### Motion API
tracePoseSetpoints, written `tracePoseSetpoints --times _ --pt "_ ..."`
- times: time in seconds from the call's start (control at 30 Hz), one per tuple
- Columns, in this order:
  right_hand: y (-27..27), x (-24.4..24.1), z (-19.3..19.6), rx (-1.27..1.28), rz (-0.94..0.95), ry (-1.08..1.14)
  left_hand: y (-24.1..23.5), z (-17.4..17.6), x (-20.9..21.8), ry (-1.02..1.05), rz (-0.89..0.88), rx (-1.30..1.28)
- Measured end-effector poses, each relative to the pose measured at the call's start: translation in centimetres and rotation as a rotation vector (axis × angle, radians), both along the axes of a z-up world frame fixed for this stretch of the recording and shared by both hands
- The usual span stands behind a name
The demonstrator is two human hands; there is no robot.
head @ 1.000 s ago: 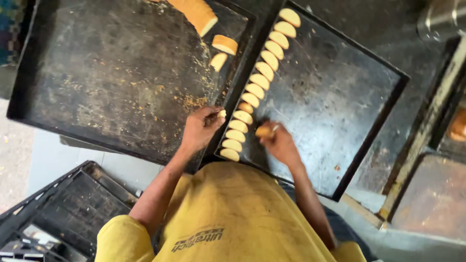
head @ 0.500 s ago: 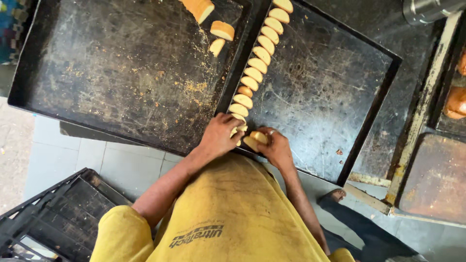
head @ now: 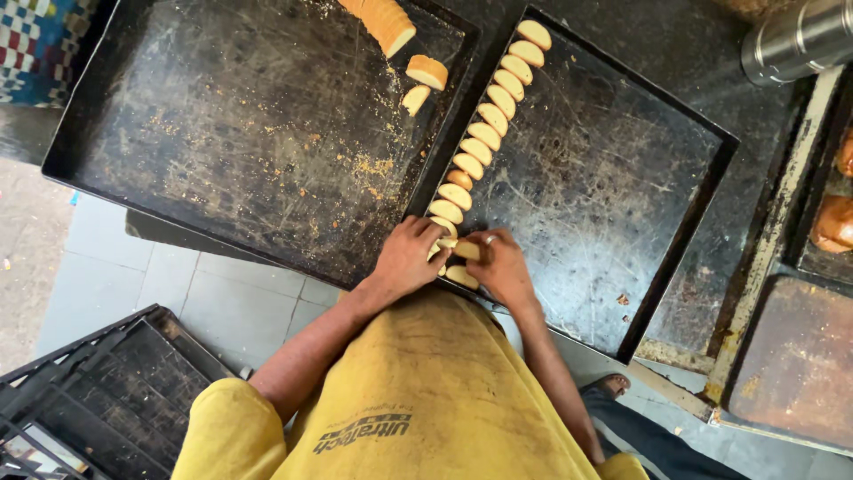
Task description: The person arranges sliced bread pieces onto a black baking tray in neat rows. They pick up slices from a second tray and place them one by one, filling the tray systematically.
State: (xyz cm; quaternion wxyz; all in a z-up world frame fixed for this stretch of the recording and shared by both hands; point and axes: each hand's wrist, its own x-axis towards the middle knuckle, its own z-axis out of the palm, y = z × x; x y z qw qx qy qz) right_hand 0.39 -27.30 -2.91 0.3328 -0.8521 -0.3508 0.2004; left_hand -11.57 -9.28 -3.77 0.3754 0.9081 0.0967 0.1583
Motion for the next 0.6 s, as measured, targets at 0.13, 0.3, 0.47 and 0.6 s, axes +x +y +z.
tracePoseSetpoints --times 0.13,0.3,0.47,0.6 --pt "-0.3 -1.2 0.3 -0.093 0.005 0.002 -0.8 0.0 -0.2 -0.006 -0.024 0.088" --pt "0.0 -0.8 0.8 -0.119 0.043 0.048 -0.8 -0.5 0.0 0.006 -0.064 0.119" --pt "-0.4 -1.1 -0.4 -0.024 0.083 -0.047 -0.4 -0.9 -0.1 -0.028 -0.112 0.119" --pt "-0.7 -0.7 -0.4 -0.04 0.001 0.066 -0.3 -1.0 -0.2 -0.021 -0.119 0.144"
